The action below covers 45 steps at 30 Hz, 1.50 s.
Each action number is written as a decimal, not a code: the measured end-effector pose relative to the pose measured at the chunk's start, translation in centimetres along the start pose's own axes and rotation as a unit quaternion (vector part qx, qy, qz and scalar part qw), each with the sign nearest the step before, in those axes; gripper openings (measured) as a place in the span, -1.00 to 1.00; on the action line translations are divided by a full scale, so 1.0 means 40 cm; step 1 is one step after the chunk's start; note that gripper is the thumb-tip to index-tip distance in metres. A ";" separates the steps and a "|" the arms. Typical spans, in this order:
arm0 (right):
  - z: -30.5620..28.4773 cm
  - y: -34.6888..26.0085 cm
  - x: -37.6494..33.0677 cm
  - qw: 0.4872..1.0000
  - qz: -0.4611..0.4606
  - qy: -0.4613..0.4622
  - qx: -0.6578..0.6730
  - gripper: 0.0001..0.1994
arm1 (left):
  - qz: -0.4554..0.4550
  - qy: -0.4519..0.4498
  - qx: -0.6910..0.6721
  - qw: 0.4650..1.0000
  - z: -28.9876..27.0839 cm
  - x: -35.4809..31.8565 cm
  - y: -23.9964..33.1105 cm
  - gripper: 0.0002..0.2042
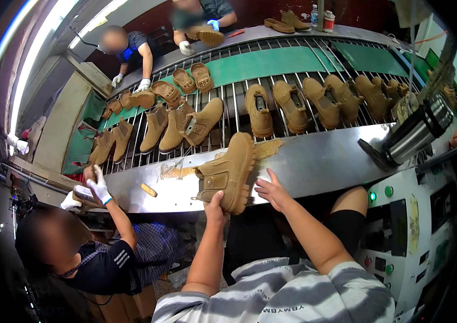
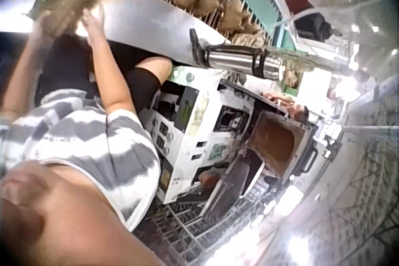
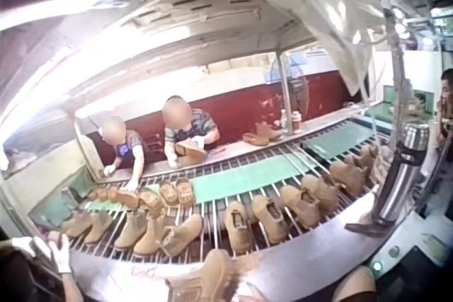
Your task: The person picks up shoes from a moving conveyor belt, places them into the compartments of a sole-pressing machine, activates the machine by pressing buttons, and then returns the shoes to the conveyor belt.
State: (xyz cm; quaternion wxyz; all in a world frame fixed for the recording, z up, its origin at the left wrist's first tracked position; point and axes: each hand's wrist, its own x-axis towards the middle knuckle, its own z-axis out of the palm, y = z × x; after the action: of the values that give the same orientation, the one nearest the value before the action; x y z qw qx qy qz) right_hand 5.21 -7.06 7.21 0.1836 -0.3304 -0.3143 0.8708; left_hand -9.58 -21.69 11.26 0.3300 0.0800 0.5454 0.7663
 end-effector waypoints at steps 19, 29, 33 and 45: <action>-0.429 -0.104 -0.635 0.931 -0.333 0.146 0.037 -0.34 | 0.049 -0.464 0.336 0.818 0.409 -0.339 -0.004 -0.86; -0.363 -0.237 -0.936 0.837 -0.464 0.267 -0.117 0.24 | -0.162 -0.546 0.134 0.811 0.601 -0.509 -0.195 -0.76; -0.407 -0.271 -1.021 0.813 -0.493 0.289 -0.107 0.20 | -0.121 -0.631 0.179 0.745 0.683 -0.533 -0.202 -0.71; -0.774 -0.657 -1.378 0.498 -0.352 0.728 -0.312 0.10 | 0.119 -0.294 0.352 0.880 0.549 -0.062 -0.484 -0.83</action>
State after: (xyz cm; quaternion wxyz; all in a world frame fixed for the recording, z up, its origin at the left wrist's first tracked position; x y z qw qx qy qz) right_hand 68.94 -3.64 32.05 0.5239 -0.7454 -0.4111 0.0302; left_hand 11.02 -2.35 3.24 0.3314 0.4771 0.6436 0.4984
